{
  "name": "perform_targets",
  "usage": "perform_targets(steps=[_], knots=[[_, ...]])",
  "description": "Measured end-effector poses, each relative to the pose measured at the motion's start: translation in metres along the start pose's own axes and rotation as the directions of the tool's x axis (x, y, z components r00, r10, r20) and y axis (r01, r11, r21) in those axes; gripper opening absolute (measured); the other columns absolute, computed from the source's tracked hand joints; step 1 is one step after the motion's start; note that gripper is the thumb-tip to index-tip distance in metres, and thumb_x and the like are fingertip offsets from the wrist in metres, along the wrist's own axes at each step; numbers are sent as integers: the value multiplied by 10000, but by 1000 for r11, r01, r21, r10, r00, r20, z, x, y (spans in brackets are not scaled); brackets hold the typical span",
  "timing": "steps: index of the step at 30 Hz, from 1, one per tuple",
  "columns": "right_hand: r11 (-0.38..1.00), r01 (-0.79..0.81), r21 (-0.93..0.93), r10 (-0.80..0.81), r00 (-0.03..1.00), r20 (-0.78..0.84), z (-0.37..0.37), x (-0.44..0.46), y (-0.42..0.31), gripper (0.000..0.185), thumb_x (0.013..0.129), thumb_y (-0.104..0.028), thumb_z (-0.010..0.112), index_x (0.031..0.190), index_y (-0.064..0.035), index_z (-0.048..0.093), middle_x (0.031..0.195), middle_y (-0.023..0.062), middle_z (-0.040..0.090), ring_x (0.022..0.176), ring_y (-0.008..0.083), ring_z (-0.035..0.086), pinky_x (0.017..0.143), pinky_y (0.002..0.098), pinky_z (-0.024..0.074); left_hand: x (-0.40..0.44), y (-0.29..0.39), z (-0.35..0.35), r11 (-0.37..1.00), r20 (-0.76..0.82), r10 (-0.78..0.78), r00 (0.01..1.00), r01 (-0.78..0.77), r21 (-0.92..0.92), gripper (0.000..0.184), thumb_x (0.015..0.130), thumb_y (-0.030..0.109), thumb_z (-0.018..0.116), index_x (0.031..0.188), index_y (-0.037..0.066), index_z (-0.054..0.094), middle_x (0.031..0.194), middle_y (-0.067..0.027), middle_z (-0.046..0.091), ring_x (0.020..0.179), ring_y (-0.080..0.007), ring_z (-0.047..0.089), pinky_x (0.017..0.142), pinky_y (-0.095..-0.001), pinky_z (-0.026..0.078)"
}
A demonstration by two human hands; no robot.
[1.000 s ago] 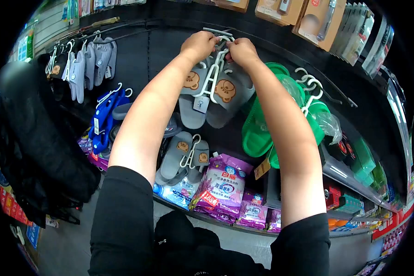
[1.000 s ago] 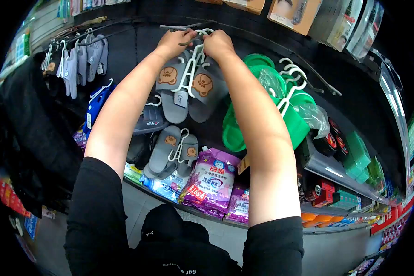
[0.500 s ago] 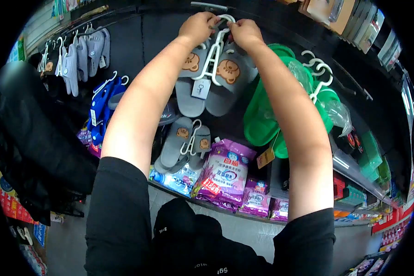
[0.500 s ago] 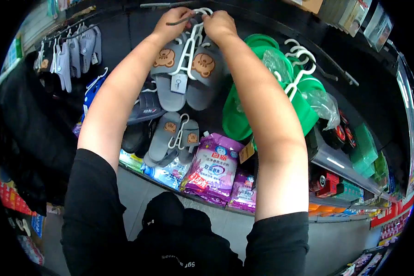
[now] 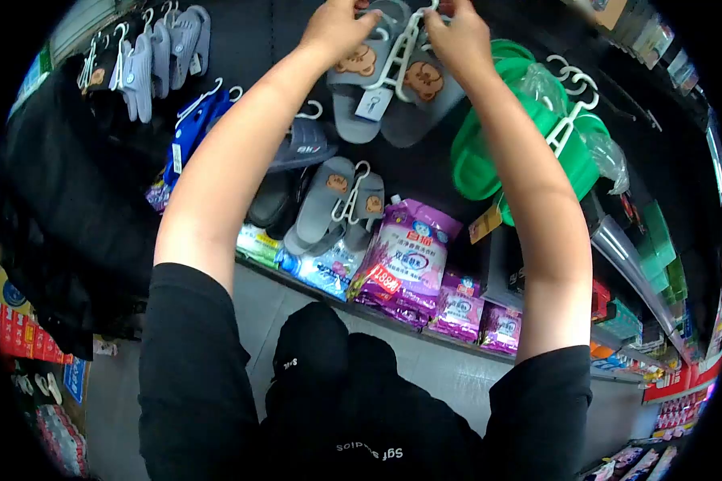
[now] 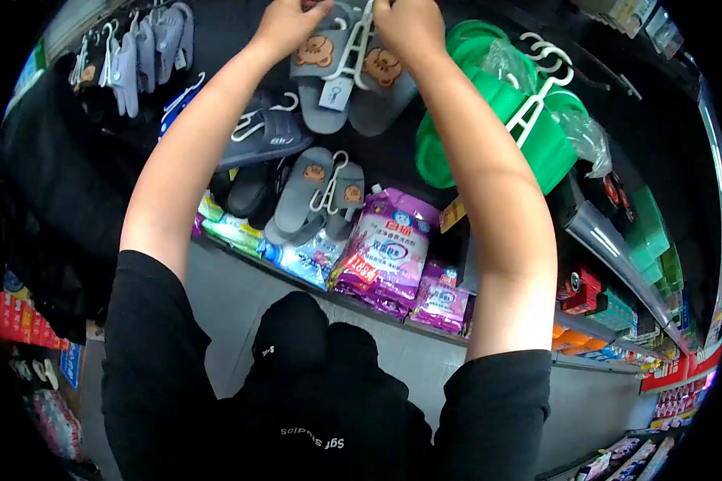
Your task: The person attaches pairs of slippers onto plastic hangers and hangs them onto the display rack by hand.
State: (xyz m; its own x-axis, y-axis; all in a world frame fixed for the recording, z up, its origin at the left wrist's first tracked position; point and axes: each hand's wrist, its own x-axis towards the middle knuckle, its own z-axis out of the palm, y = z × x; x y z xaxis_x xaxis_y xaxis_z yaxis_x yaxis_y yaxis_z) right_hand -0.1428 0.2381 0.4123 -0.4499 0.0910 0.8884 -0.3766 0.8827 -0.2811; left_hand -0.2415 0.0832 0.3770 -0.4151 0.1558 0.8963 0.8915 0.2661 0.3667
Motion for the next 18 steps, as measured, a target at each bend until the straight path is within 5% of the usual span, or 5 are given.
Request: perform_targets(steps=[2,5,7,13,18], knots=[[994,48,97,-44,998,-45,-8,-22,-5,260,803,-108,574,1024,25,540,932,237,616,896,377,605,757,391,480,-21,5,-25,965,99,-181,978,197,-175,255,814,135,615,1037,11,596,924,-135,654,834,-208,635,735,-322,498],[896,74,438,-116,991,69,-15,-75,-1,194,857,-128,585,982,19,578,884,109,653,822,183,634,741,291,491,-77,-33,-46,973,171,-145,974,172,-152,267,865,268,574,1011,51,629,825,-82,667,777,-154,637,715,-281,489],[767,-230,599,39,948,315,-22,-122,-10,105,871,-64,559,948,8,574,819,68,625,773,120,598,677,252,491,-125,-33,-59,869,294,-307,905,393,-302,247,872,230,582,977,10,621,796,-65,652,757,-119,616,681,-247,482],[698,-605,382,238,700,674,-8,-241,3,117,845,-65,546,913,25,577,786,39,595,724,97,591,610,242,506,-270,-19,-83,597,481,-581,657,745,-296,176,896,168,549,919,4,610,760,-34,612,674,-89,557,636,-220,453],[571,-761,308,364,571,735,8,-308,30,142,882,-108,545,929,18,588,774,58,614,662,102,579,601,236,480,-359,-26,-77,421,496,-700,513,858,-294,161,884,136,539,920,-5,608,759,-44,616,685,-88,566,633,-212,455]])
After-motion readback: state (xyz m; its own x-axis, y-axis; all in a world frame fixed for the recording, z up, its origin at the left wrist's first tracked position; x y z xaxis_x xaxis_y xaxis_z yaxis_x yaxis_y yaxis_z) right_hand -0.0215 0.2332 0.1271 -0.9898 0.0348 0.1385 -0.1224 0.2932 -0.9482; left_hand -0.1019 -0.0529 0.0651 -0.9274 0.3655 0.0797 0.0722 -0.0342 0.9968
